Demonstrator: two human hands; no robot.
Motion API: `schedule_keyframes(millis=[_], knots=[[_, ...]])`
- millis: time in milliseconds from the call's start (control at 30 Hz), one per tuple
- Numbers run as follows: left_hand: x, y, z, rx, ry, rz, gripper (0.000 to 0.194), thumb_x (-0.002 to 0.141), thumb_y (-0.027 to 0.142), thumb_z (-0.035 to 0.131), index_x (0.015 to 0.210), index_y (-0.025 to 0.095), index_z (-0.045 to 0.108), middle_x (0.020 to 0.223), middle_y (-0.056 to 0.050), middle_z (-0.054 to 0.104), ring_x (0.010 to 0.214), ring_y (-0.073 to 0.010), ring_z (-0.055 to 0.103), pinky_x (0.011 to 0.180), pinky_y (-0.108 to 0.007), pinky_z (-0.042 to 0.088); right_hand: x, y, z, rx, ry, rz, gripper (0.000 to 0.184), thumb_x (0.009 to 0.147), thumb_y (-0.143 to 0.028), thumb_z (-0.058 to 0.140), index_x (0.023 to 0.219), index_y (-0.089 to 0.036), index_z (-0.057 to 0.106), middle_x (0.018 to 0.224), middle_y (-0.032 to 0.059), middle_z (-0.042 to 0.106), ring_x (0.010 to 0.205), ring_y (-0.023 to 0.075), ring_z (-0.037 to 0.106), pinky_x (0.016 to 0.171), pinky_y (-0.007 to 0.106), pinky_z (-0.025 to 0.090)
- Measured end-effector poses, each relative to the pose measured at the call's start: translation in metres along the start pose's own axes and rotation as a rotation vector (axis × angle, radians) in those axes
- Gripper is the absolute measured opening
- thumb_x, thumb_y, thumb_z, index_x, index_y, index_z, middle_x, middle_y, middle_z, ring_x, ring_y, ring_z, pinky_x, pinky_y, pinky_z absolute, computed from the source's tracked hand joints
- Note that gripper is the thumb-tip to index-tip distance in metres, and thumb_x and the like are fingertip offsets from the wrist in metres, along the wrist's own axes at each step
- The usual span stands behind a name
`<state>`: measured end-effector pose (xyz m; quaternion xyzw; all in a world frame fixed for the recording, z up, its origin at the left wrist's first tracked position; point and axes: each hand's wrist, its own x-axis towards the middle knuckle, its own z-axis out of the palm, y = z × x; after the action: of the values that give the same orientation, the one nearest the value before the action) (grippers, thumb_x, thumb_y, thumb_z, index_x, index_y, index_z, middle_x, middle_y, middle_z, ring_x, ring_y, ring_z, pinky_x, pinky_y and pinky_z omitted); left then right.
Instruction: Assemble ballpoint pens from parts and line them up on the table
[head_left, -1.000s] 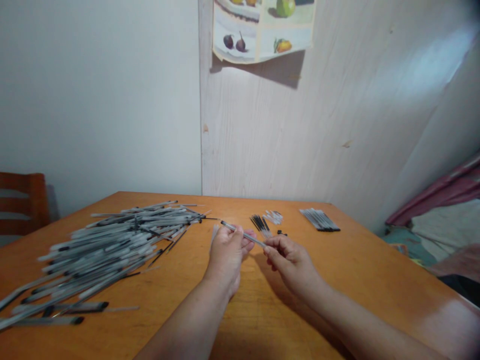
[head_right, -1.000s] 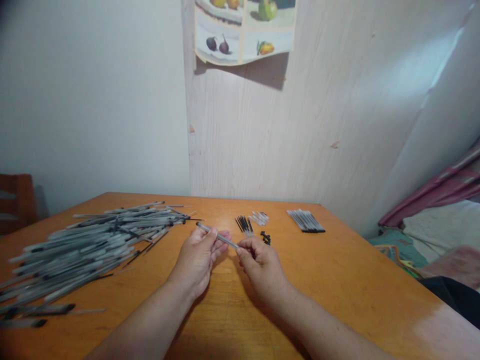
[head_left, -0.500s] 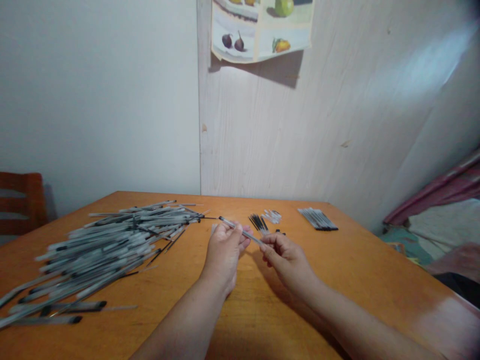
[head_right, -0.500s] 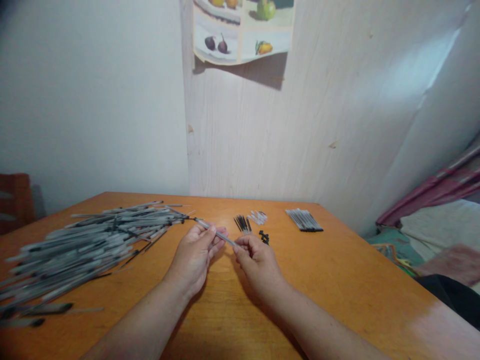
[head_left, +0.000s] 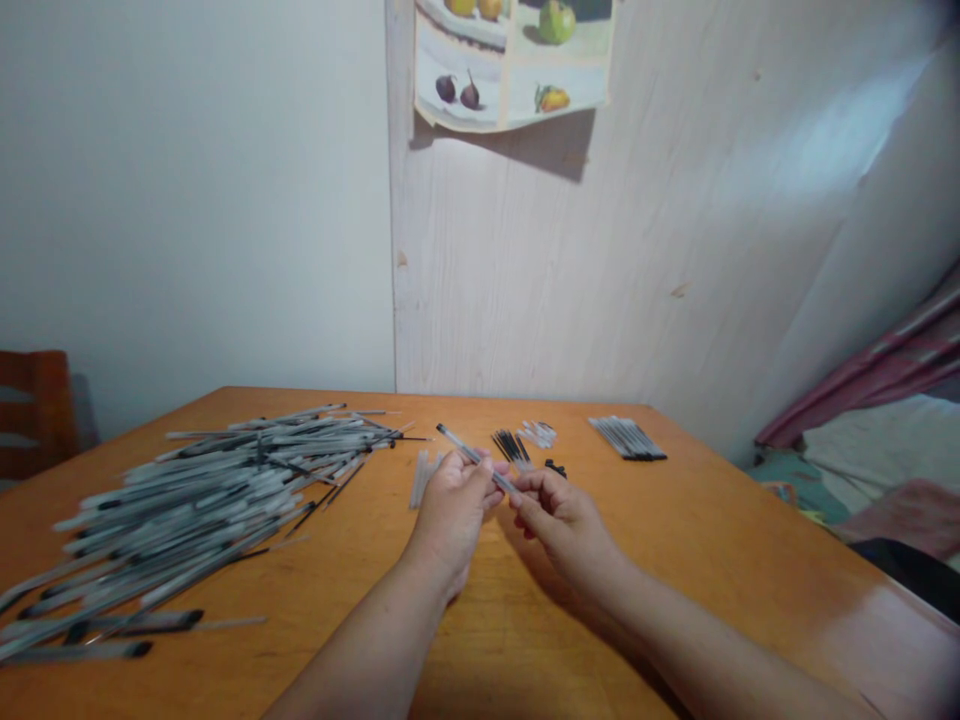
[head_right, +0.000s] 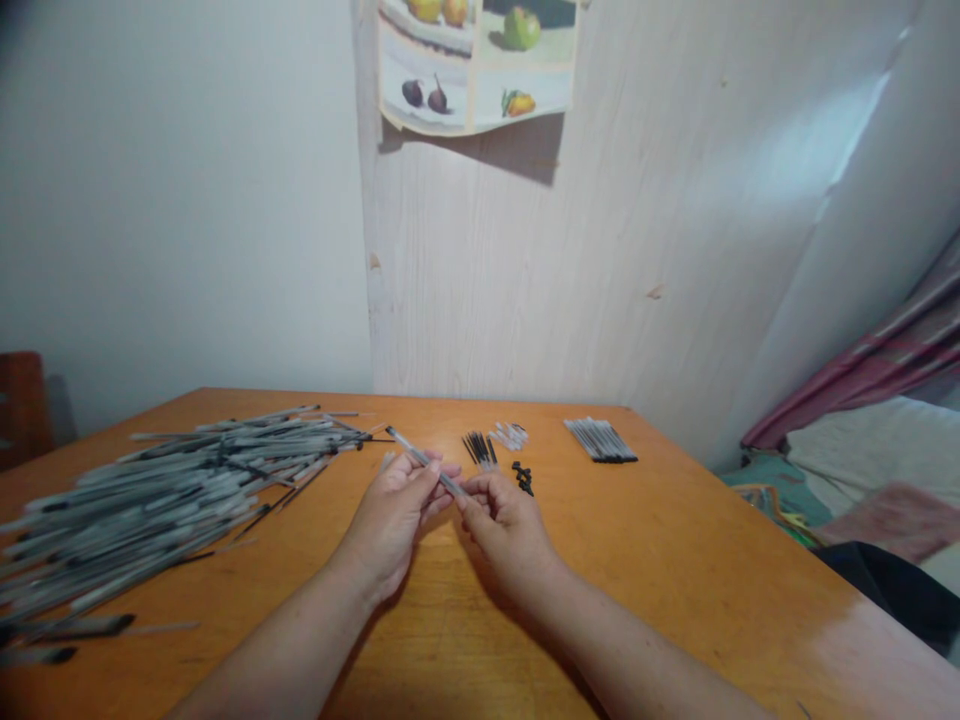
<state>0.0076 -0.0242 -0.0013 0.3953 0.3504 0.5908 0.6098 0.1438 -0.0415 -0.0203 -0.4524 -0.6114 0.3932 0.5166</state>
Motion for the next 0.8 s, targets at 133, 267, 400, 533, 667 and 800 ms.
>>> schedule_keyframes(millis=[133,267,400,533,667,800], knots=[[0.004,0.0,-0.004,0.015,0.023,0.009,0.024,0.083,0.032,0.066,0.099,0.018,0.057,0.094,-0.008,0.071,0.081,-0.0143,0.067,0.08,-0.029,0.052,0.0,0.002,-0.003,-0.023,0.007,0.014,0.029,0.084,-0.048,0.059,0.085,-0.02,0.058,0.067,-0.0006,0.057,0.059,0.0131,0.052,0.055,0.026,0.041],[0.007,-0.001,-0.005,0.102,0.025,0.065,0.025,0.081,0.032,0.066,0.101,0.018,0.061,0.088,-0.007,0.07,0.082,-0.0154,0.066,0.076,-0.026,0.05,0.003,0.0,-0.011,-0.048,0.052,-0.021,0.031,0.084,-0.05,0.059,0.083,-0.019,0.058,0.072,0.001,0.059,0.062,0.0135,0.054,0.057,0.027,0.043],[0.007,-0.003,-0.004,0.261,-0.005,0.177,0.023,0.08,0.03,0.065,0.1,0.019,0.066,0.082,-0.004,0.068,0.08,-0.0161,0.063,0.076,-0.026,0.047,0.006,-0.006,-0.023,-0.054,0.085,-0.009,0.032,0.084,-0.05,0.06,0.087,-0.018,0.059,0.076,0.0023,0.061,0.061,0.0133,0.055,0.055,0.026,0.042],[0.005,-0.003,-0.007,0.467,-0.055,0.367,0.014,0.079,0.028,0.065,0.09,0.023,0.073,0.086,-0.005,0.068,0.087,-0.0205,0.06,0.084,-0.03,0.044,0.007,-0.015,-0.035,-0.045,0.113,-0.039,0.033,0.085,-0.051,0.06,0.086,-0.018,0.059,0.074,0.0017,0.06,0.059,0.0122,0.054,0.055,0.026,0.042],[0.005,-0.004,-0.014,0.849,-0.067,0.524,0.016,0.082,0.027,0.06,0.09,0.027,0.074,0.091,-0.006,0.068,0.093,-0.0241,0.057,0.095,-0.039,0.037,0.008,-0.023,-0.043,-0.029,0.1,-0.062,0.036,0.088,-0.053,0.057,0.082,-0.018,0.059,0.069,0.0008,0.059,0.058,0.0124,0.052,0.056,0.026,0.042],[0.003,-0.004,-0.017,1.215,-0.006,0.63,0.022,0.086,0.026,0.055,0.098,0.03,0.073,0.094,-0.006,0.068,0.1,-0.0264,0.054,0.105,-0.047,0.025,0.008,-0.026,-0.048,-0.016,0.069,-0.058,0.037,0.09,-0.054,0.052,0.088,-0.017,0.061,0.076,0.0024,0.061,0.061,0.013,0.054,0.054,0.026,0.042]])
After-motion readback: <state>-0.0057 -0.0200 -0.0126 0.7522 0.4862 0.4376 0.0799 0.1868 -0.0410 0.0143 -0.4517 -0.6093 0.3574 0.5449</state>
